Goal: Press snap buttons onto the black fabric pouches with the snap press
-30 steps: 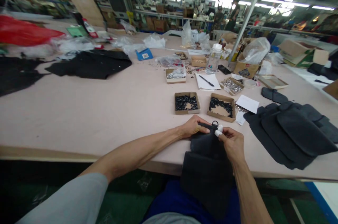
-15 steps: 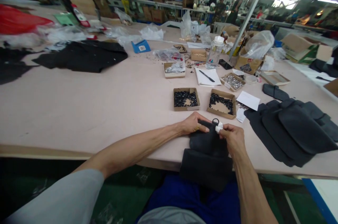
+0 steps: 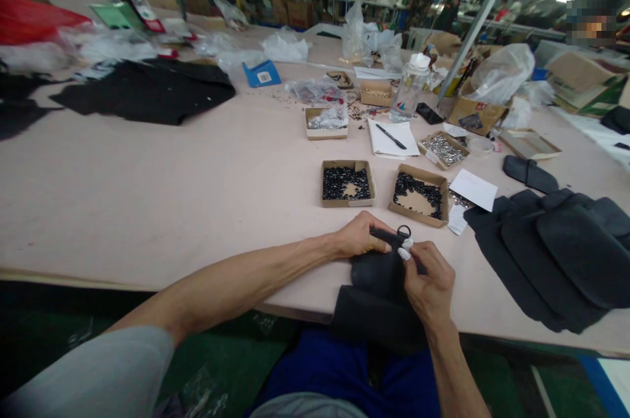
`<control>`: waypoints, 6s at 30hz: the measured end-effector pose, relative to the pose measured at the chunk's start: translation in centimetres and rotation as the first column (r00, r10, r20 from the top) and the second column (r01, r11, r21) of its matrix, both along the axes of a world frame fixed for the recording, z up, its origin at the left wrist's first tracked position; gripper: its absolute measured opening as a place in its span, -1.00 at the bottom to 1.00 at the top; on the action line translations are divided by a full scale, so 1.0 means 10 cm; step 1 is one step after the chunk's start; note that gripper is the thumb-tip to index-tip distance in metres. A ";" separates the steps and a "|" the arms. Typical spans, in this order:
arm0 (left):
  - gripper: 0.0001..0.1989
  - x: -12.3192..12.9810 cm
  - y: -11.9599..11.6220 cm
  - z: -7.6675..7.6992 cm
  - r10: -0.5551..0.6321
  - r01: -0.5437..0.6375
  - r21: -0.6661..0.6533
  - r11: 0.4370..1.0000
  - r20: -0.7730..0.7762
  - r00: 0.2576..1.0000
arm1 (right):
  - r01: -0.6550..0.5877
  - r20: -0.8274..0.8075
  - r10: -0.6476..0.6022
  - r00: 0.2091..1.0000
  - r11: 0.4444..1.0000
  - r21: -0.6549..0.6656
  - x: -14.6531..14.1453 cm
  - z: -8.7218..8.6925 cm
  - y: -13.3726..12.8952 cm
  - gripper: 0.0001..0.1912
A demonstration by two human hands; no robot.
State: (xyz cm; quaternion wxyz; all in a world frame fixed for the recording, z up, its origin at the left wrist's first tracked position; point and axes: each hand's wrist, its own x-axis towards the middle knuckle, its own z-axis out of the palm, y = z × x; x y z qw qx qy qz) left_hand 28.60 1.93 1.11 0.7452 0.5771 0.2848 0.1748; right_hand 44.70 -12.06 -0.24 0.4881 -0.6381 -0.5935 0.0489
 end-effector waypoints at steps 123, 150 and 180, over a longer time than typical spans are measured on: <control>-0.40 0.18 -1.91 -0.04 0.697 0.063 0.976 0.208 -0.193 0.691 | -0.722 -0.770 0.187 0.610 0.532 -0.442 0.34 0.26 0.06 -0.65; -0.39 0.21 -1.78 -0.04 0.571 0.130 0.929 0.345 -0.318 0.757 | -0.158 -0.242 0.001 0.970 0.760 -0.630 0.45 0.04 0.19 -0.84; -0.42 -0.04 -1.55 0.21 0.459 0.240 0.890 0.388 -0.413 0.787 | -0.102 -0.133 -0.004 0.991 0.619 -0.779 0.42 0.21 0.31 -0.93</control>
